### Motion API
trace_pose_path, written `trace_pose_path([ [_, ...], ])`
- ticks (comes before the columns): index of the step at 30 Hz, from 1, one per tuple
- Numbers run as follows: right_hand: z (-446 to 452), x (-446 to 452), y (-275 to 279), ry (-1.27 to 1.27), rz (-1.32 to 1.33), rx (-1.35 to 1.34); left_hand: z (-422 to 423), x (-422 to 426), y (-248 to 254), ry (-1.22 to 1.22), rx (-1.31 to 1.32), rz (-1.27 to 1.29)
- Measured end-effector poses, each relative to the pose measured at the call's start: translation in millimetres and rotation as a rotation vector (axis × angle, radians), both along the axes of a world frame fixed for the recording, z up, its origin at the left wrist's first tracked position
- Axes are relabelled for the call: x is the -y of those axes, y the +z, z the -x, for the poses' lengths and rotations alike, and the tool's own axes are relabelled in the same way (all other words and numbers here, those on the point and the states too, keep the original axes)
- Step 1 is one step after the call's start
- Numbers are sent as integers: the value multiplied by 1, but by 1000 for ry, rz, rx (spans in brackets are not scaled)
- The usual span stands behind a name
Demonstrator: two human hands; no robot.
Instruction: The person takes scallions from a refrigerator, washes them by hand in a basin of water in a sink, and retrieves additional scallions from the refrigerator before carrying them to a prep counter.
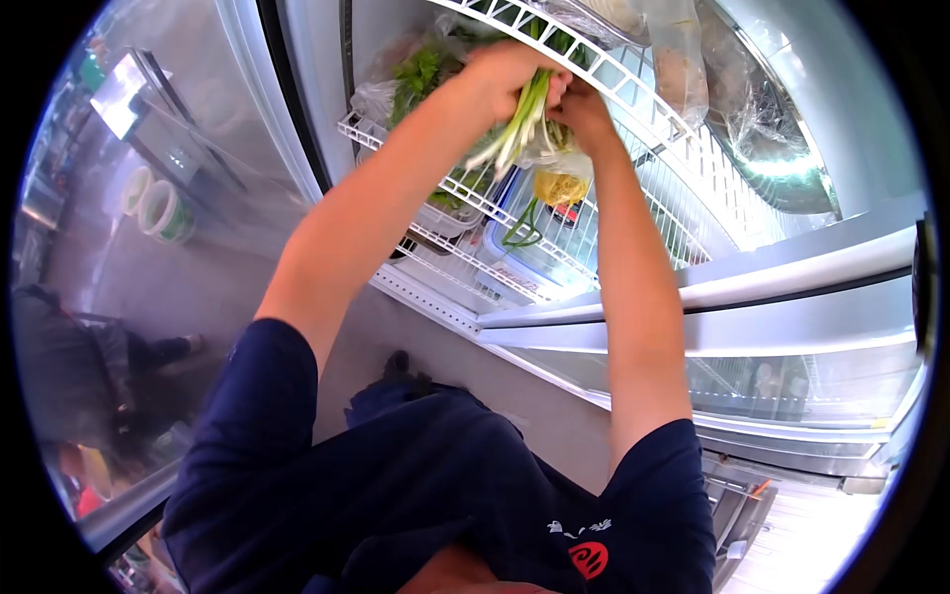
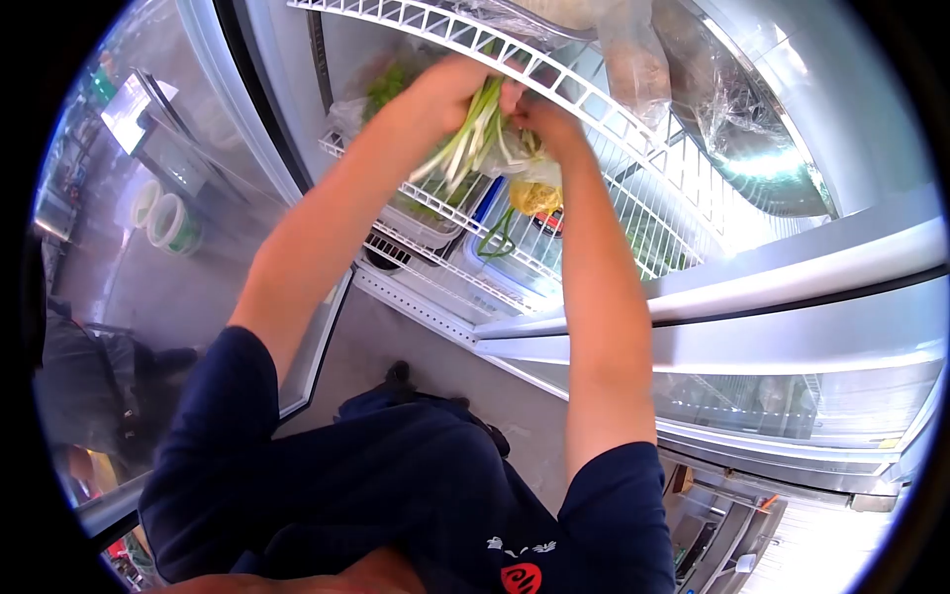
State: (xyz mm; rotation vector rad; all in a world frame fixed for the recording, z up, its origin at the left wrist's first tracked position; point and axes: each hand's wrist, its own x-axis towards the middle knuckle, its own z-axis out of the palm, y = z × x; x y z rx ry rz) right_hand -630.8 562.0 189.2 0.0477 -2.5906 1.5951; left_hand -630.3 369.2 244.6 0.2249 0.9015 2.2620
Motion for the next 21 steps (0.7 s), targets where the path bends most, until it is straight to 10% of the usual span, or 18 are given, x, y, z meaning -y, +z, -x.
trace_pose_path([
  [9, 73, -33, 1, -62, 291, 88, -163, 97, -24, -181, -188, 170],
  [21, 60, -26, 32, 59, -243, -40, -230, 186, -76, -168, -294, 158],
])
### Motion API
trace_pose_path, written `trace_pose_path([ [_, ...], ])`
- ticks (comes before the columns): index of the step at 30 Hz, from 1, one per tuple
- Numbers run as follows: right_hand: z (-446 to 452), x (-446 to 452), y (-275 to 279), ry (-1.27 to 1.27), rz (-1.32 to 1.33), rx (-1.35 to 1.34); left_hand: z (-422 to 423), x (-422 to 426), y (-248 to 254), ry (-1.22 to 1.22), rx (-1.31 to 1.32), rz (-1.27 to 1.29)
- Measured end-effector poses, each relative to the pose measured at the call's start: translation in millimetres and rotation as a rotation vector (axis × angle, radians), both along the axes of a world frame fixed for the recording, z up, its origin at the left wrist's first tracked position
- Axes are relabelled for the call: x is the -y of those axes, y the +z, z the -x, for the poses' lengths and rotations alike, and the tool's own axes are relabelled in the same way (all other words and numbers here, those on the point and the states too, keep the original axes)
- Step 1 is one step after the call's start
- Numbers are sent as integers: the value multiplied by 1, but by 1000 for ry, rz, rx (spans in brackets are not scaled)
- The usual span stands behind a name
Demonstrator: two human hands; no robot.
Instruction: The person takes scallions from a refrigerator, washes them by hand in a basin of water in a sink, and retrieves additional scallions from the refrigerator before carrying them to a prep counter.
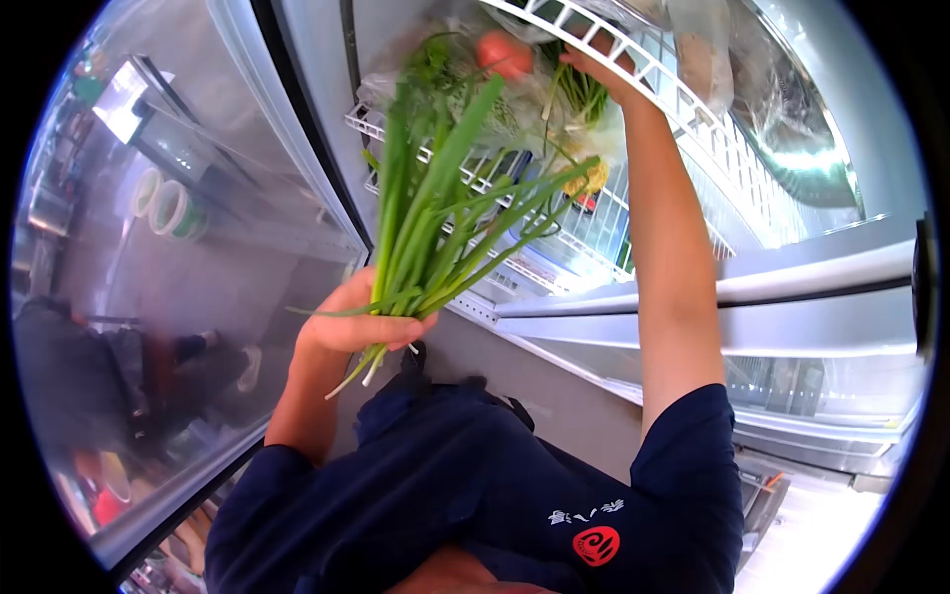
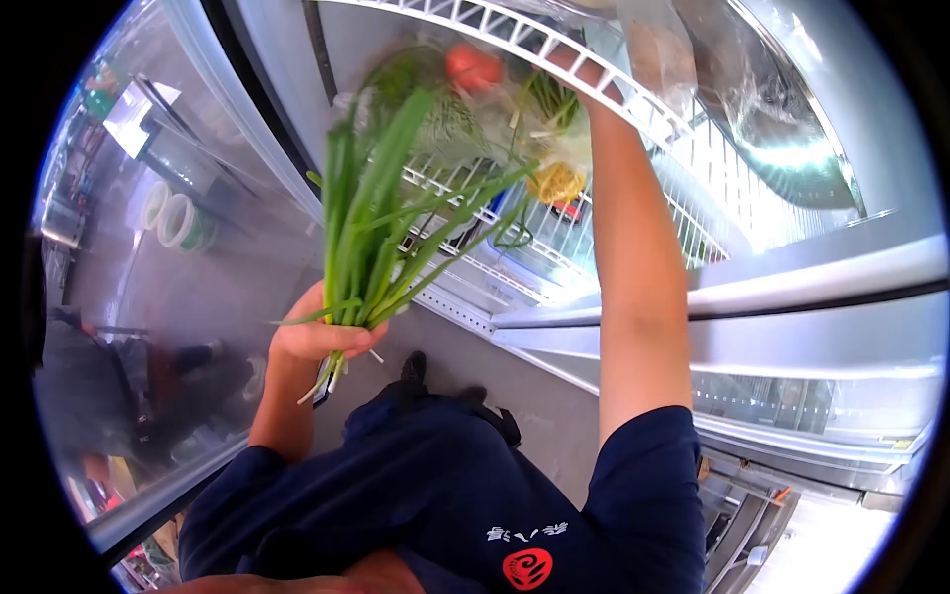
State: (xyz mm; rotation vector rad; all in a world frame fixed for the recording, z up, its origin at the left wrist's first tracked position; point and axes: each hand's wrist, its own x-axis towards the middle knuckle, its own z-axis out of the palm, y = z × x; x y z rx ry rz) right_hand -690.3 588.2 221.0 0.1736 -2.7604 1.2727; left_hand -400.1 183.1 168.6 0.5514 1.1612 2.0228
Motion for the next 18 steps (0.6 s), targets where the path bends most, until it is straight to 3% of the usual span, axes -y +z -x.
trace_pose_path([
  [2, -42, 10, -4, -30, -225, -308, -7, 6, -7, 26, -30, -16],
  [3, -81, 34, 17, -132, -388, -328, -9, 6, -8, 5, -20, -15],
  [5, -173, 66, 42, -246, -16, -244, -10, 2, -10, 8, -6, -142],
  [7, -232, 67, 14, -185, 225, -357, -11, 0, -16, 17, -68, -189],
  [9, -308, 72, -15, -159, 443, -143, -14, -1, -20, 0, -91, -176],
  [11, -370, 81, -46, 83, 774, 271, -21, -6, -10, -57, -26, -235],
  [13, -405, 106, -62, 307, 769, 360, -33, -17, -7, -44, -87, -132],
  [15, -415, 131, -66, 296, 836, 272, -53, -34, 1, -17, -69, -8],
  [18, -423, 146, -62, 330, 1035, 191, -89, -68, -13, 31, -371, 402],
])
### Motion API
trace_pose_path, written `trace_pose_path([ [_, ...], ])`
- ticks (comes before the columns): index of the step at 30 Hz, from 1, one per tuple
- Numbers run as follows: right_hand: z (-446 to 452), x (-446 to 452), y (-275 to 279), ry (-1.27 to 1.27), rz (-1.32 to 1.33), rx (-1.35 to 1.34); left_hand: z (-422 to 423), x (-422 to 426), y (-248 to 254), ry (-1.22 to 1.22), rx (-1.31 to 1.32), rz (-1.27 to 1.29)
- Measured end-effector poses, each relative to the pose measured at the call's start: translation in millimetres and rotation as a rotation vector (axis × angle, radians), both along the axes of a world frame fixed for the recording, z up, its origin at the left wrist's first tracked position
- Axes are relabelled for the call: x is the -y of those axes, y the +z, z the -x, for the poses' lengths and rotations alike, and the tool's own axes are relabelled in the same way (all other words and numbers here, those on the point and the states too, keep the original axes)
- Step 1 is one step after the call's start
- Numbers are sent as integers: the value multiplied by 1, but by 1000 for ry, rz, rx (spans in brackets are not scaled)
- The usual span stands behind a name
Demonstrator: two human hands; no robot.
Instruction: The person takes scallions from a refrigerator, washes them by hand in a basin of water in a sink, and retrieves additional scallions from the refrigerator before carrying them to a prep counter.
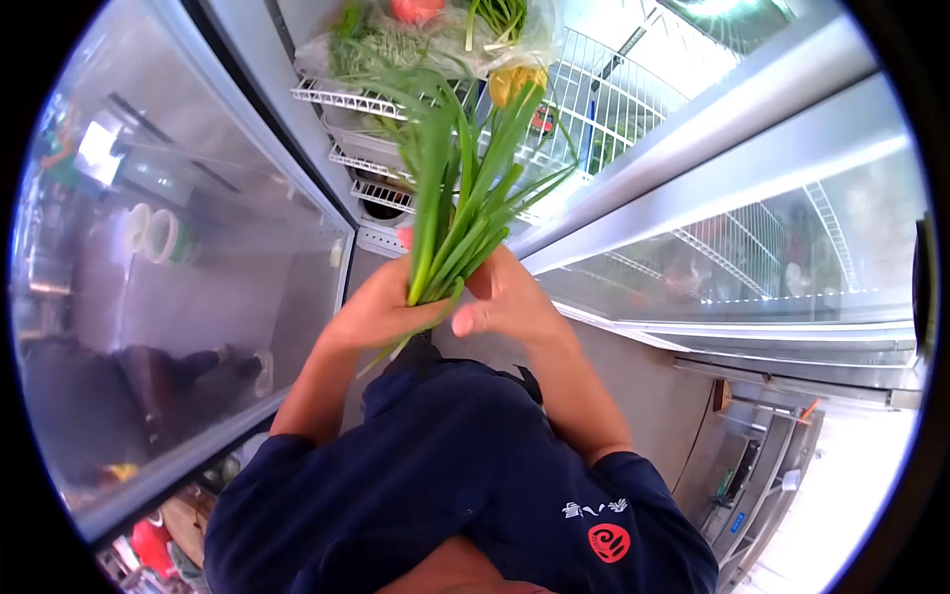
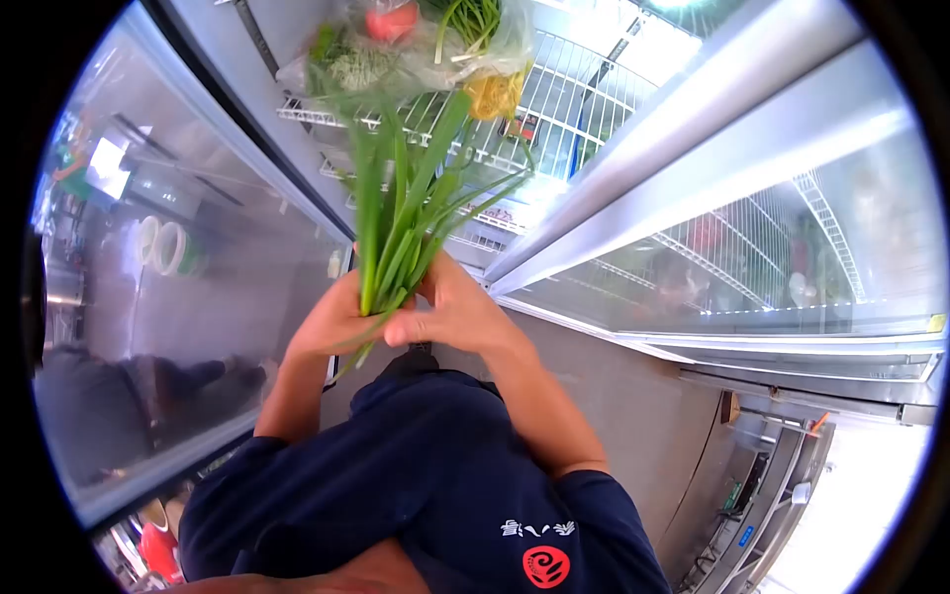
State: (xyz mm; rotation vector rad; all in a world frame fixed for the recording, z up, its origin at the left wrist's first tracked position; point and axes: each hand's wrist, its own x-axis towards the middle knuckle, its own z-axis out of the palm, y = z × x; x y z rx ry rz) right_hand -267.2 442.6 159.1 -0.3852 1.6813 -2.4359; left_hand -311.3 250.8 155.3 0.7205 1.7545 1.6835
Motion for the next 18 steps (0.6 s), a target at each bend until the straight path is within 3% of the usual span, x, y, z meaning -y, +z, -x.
trace_pose_path([
  [1, -4, 2, 2, 31, 133, 2, -16, -8, -3, 19, -4, 12],
  [3, -22, 7, 0, -36, 106, 79, -43, -23, -5, 153, -301, 50],
  [5, -43, 6, -14, -146, 162, 224, -74, -39, -6, 202, -375, 111],
  [7, -63, -2, -28, -126, 225, 226, -104, -57, -11, 240, -411, 494],
  [8, -73, -9, -31, -169, 242, 271, -118, -64, -1, 198, -295, 681],
  [9, -81, -15, -36, -214, 259, 313, -132, -63, -3, 218, -291, 704],
  [12, -108, -49, -48, -308, 333, 268, -186, -49, -35, 292, -693, 564],
  [14, -122, -71, -62, -307, 357, 253, -223, -15, -55, 322, -541, 656],
  [15, -134, -83, -66, -317, 321, 270, -243, 5, -59, 373, -297, 682],
  [17, -161, -109, -74, -326, 263, 269, -281, 82, -107, 600, -104, 721],
  [18, -175, -111, -79, -309, 181, 294, -301, 139, -145, 854, -85, 548],
])
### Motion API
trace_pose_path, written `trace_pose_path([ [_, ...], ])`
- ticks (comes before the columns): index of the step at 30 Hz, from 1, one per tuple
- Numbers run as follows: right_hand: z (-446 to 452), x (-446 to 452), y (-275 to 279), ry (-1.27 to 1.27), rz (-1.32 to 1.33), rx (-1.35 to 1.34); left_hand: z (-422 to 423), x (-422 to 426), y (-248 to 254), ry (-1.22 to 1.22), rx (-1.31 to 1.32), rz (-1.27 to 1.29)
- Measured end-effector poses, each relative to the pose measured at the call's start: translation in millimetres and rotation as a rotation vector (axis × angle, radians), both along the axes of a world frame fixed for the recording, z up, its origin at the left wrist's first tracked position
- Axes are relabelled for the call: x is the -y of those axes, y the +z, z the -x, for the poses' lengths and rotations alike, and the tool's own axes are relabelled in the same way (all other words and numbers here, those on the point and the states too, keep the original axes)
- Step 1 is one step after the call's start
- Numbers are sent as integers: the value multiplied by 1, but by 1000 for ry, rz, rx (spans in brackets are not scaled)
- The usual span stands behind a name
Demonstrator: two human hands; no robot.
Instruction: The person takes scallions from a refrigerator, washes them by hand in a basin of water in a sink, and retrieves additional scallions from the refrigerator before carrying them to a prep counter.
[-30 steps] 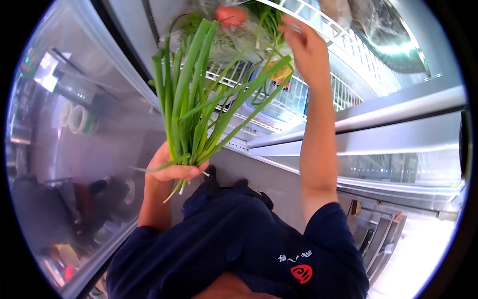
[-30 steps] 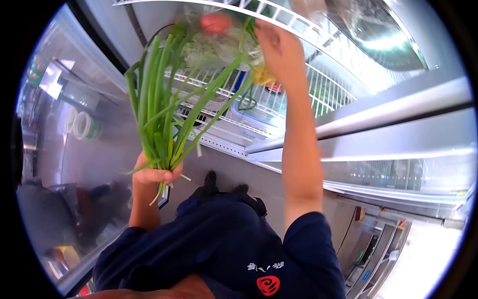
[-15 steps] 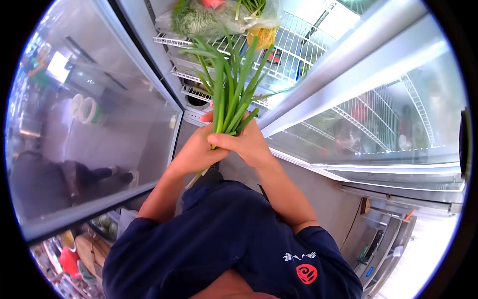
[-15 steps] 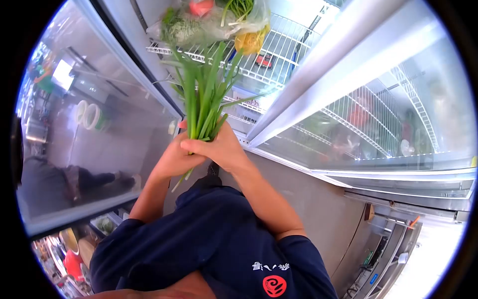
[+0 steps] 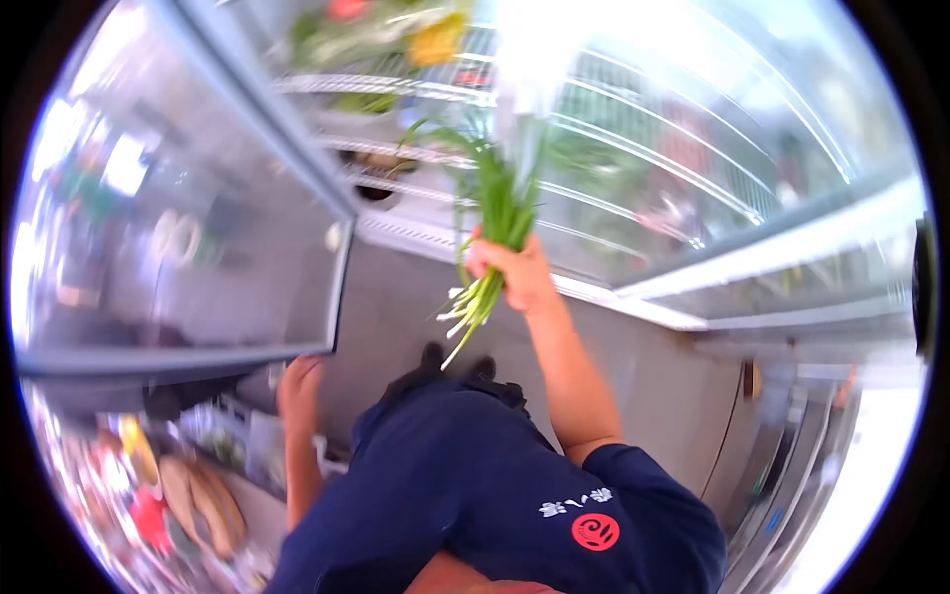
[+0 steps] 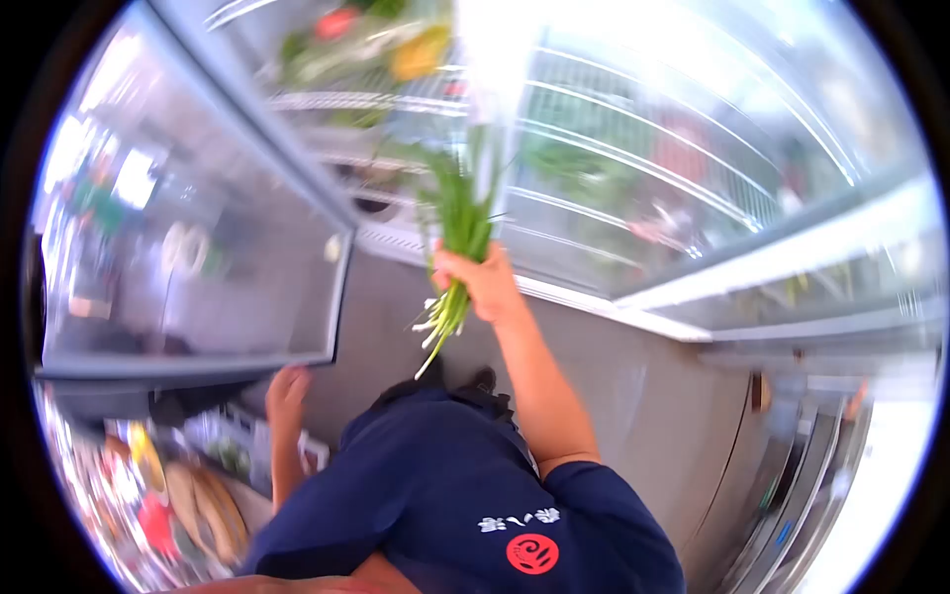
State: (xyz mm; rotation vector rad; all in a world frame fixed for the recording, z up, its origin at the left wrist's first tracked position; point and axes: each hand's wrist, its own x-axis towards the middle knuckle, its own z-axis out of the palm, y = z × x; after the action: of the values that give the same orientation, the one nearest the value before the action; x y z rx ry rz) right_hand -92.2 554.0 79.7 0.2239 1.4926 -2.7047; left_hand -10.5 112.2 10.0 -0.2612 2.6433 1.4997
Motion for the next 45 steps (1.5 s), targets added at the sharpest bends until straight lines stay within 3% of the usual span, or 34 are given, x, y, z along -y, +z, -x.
trace_pose_path([
  [1, -15, 1, 0, 1, -10, -29, -19, 78, -53, 302, 24, -234],
  [2, -28, 0, -1, 23, -16, -25, -28, 147, -68, 534, 82, -220],
  [3, -38, 1, 1, 42, -16, 1, -29, 221, -98, 678, -64, -160],
  [4, -45, 4, 1, 38, -24, -14, -26, 233, -61, 692, -8, 204],
  [5, -54, 9, 1, 50, -32, -27, -13, 298, -92, 684, -153, 255],
  [6, -58, 4, -6, 18, -42, -38, 1, 268, -61, 681, -250, -35],
  [9, -86, 10, -6, 2, -166, 3, 40, 228, 3, 173, -292, -220],
  [10, -97, 11, -1, -10, -207, 54, 42, 229, 10, 298, -226, -352],
  [14, -129, 10, -9, -123, -234, 130, 56, 237, 3, 230, -369, -173],
  [17, -169, 1, -3, -202, -250, 208, 40, 241, -2, 136, -226, -184],
  [18, -176, -4, -9, -257, -218, 204, 42, 241, -26, 141, -278, -207],
  [23, -219, -28, -17, -483, -131, 139, 5, 106, -5, -91, -124, -228],
  [25, -232, -39, -13, -539, -117, 119, 9, 62, -12, -308, -158, -91],
  [27, -250, -52, -11, -594, -93, 88, 17, -4, 1, -410, -117, 4],
  [32, -305, -97, -4, -680, -118, 68, 89, -146, -21, -609, -224, -131],
  [35, -356, -136, -16, -745, -122, 95, 139, -224, -25, -601, -122, -150],
  [38, -408, -177, -22, -829, -147, 85, 199, -287, -51, -641, -358, -146],
  [41, -453, -216, -23, -875, -144, 103, 247, -333, -53, -541, -246, -216],
  [43, -479, -239, -33, -869, -120, 126, 269, -352, -49, -578, -262, -9],
  [45, -501, -265, -33, -963, -123, 143, 254, -368, -41, -518, -218, 9],
])
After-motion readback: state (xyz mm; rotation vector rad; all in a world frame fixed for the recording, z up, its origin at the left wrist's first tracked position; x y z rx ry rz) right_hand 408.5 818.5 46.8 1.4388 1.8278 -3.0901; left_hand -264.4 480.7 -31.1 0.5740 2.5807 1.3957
